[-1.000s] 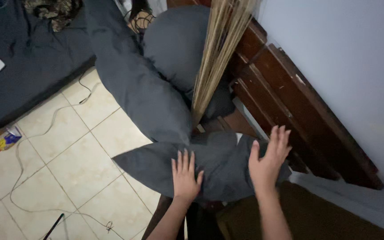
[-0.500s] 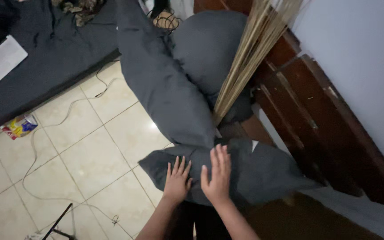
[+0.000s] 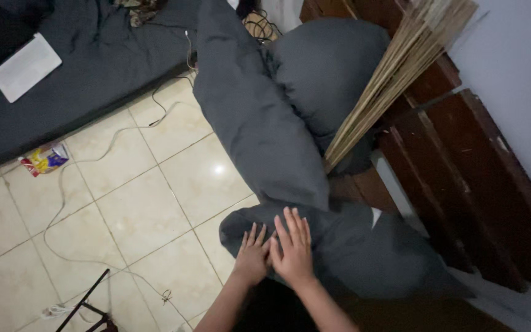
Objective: The person places a pillow on a wooden bench, then uses a broom to sweep the pillow and bench surface. The person repeatedly pats and adjusts the pillow with both hands.
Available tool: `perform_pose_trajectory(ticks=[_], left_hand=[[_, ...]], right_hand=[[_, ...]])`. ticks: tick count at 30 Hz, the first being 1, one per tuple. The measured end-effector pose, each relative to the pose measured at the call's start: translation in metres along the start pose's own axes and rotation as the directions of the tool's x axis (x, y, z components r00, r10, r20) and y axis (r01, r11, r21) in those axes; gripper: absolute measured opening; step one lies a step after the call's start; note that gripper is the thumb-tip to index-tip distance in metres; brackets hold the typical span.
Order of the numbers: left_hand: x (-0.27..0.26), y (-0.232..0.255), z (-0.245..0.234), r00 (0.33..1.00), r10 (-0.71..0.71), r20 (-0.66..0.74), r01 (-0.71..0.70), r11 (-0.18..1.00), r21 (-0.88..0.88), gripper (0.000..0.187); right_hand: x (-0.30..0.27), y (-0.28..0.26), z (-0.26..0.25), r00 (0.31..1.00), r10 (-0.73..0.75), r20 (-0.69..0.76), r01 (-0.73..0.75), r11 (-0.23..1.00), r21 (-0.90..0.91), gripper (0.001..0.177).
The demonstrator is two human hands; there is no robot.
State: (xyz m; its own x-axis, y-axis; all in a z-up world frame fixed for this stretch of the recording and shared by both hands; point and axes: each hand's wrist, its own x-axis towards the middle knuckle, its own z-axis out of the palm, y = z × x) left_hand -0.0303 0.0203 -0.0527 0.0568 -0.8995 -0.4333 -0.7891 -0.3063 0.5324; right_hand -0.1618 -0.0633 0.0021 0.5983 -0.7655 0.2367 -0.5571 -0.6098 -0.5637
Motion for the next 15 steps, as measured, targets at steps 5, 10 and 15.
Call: perform_pose_trajectory(ticks=[5, 10, 15], left_hand=[[-0.005, 0.006, 0.0, 0.992, 0.108, 0.062, -0.114, 0.988, 0.099, 0.063], [-0.008, 0.041, -0.012, 0.956, 0.115, -0.271, -0.095, 0.992, 0.083, 0.07], [-0.013, 0.05, -0.019, 0.924, 0.15, -0.352, -0.162, 0.987, -0.006, 0.081]], right_hand=[[-0.048, 0.065, 0.032, 0.701, 0.203, 0.684, -0.13, 0.979, -0.158, 0.063], [-0.041, 0.063, 0.039, 0.716, 0.235, 0.657, -0.168, 0.972, -0.164, 0.059], [0.005, 0.047, -0.006, 0.703, 0.325, 0.633, -0.573, 0.786, 0.232, 0.051]])
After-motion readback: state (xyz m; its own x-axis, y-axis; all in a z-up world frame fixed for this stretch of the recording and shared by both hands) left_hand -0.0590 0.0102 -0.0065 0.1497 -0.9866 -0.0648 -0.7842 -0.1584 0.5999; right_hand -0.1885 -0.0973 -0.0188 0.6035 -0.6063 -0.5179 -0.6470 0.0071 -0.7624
